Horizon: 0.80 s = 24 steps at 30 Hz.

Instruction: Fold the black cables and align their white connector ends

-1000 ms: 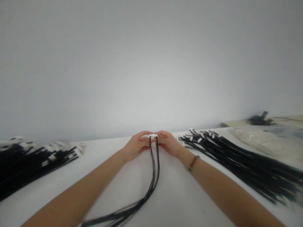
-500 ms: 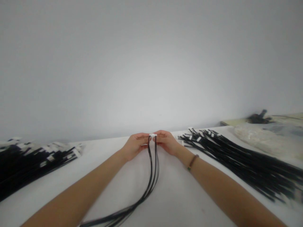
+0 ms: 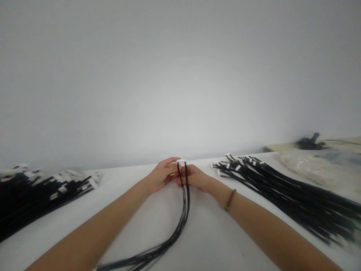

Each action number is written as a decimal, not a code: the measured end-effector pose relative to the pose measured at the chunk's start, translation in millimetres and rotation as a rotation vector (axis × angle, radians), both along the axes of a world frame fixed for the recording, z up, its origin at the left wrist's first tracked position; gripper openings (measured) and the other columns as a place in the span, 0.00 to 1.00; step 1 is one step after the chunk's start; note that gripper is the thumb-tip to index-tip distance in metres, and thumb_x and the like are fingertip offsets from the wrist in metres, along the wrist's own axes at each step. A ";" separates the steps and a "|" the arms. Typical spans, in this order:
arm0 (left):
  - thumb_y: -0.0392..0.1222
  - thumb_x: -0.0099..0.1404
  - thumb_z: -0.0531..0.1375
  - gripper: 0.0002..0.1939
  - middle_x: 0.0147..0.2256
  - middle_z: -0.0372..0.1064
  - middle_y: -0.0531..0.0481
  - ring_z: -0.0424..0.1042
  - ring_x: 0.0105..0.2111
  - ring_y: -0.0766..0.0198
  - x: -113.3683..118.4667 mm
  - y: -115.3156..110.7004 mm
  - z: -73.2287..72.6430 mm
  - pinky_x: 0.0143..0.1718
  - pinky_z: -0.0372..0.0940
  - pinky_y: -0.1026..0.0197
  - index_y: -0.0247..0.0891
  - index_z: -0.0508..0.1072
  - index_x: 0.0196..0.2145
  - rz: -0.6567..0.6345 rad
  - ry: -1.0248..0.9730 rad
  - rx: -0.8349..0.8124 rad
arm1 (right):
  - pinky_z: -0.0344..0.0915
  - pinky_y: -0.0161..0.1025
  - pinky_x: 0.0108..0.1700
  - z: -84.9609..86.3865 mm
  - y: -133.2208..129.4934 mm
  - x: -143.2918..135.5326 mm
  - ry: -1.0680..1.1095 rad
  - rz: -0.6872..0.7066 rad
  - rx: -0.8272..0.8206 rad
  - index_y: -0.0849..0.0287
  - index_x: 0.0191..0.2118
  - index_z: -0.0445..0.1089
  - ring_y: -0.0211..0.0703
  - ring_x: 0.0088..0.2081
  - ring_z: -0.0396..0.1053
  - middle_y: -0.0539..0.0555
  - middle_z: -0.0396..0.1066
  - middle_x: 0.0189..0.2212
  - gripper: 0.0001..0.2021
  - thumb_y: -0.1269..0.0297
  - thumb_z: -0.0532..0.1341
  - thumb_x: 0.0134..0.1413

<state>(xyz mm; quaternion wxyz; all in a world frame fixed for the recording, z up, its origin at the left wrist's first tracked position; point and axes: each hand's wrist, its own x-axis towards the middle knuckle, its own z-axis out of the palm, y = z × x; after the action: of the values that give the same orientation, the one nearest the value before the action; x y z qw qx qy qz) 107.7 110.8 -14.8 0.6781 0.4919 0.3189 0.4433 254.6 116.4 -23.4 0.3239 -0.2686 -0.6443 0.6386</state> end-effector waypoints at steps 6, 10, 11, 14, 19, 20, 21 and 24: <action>0.43 0.50 0.59 0.12 0.29 0.66 0.42 0.64 0.29 0.62 -5.5 0.3 24.7 0.29 0.59 0.60 0.32 0.72 0.29 -0.061 0.195 0.004 | 0.58 0.34 0.27 2.6 -3.4 -3.0 0.024 -0.048 -0.082 0.64 0.23 0.67 0.33 0.21 0.61 0.48 0.64 0.18 0.11 0.63 0.66 0.31; 0.45 0.50 0.59 0.13 0.28 0.65 0.47 0.63 0.27 0.67 3.8 10.8 41.6 0.29 0.58 0.64 0.33 0.71 0.31 0.145 0.180 0.081 | 0.58 0.34 0.28 4.1 -17.1 -11.1 0.143 -0.018 -0.214 0.65 0.24 0.68 0.33 0.21 0.62 0.49 0.65 0.18 0.11 0.64 0.67 0.31; 0.45 0.49 0.60 0.13 0.27 0.64 0.48 0.63 0.27 0.68 6.8 15.5 46.6 0.28 0.58 0.64 0.33 0.71 0.31 0.193 0.131 0.071 | 0.58 0.34 0.28 4.2 -21.1 -13.1 0.172 0.029 -0.231 0.65 0.24 0.68 0.33 0.21 0.62 0.49 0.65 0.17 0.11 0.64 0.66 0.31; 0.42 0.47 0.61 0.12 0.25 0.63 0.49 0.62 0.24 0.70 12.5 34.3 57.5 0.25 0.57 0.66 0.31 0.70 0.28 0.327 0.035 0.023 | 0.59 0.34 0.29 3.5 -30.1 -16.2 0.216 0.167 -0.266 0.65 0.23 0.68 0.34 0.23 0.63 0.50 0.66 0.19 0.11 0.66 0.67 0.29; 0.37 0.51 0.58 0.05 0.21 0.61 0.53 0.61 0.19 0.73 -3.5 65.0 47.1 0.21 0.56 0.68 0.31 0.66 0.25 0.595 -0.133 -0.043 | 0.61 0.34 0.30 1.4 -30.5 -14.3 0.240 0.283 -0.270 0.67 0.24 0.69 0.35 0.24 0.65 0.52 0.68 0.21 0.10 0.67 0.67 0.30; 0.36 0.52 0.57 0.04 0.21 0.61 0.53 0.61 0.19 0.73 -10.8 69.0 42.6 0.21 0.57 0.68 0.32 0.66 0.26 0.631 -0.174 -0.072 | 0.61 0.34 0.30 1.5 -29.7 -13.8 0.236 0.302 -0.269 0.67 0.24 0.69 0.35 0.24 0.65 0.52 0.68 0.21 0.10 0.67 0.67 0.31; 0.35 0.53 0.56 0.03 0.21 0.61 0.54 0.61 0.18 0.74 -19.1 72.1 38.7 0.21 0.57 0.68 0.32 0.65 0.26 0.657 -0.203 -0.098 | 0.61 0.34 0.30 2.0 -29.0 -13.5 0.224 0.319 -0.272 0.67 0.24 0.68 0.34 0.24 0.65 0.52 0.68 0.21 0.10 0.67 0.67 0.31; 0.34 0.54 0.55 0.02 0.19 0.60 0.54 0.60 0.17 0.74 -47.1 76.9 36.0 0.19 0.56 0.70 0.33 0.64 0.25 0.726 -0.245 -0.125 | 0.60 0.32 0.29 5.6 -29.5 -13.6 0.135 0.376 -0.288 0.67 0.24 0.68 0.32 0.22 0.64 0.52 0.68 0.21 0.11 0.67 0.67 0.31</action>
<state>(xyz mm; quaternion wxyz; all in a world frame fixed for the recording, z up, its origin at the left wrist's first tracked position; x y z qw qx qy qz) 60.6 187.7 21.3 0.5387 0.2481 0.4152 0.6898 241.0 86.8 -17.8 0.2000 -0.1440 -0.5623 0.7893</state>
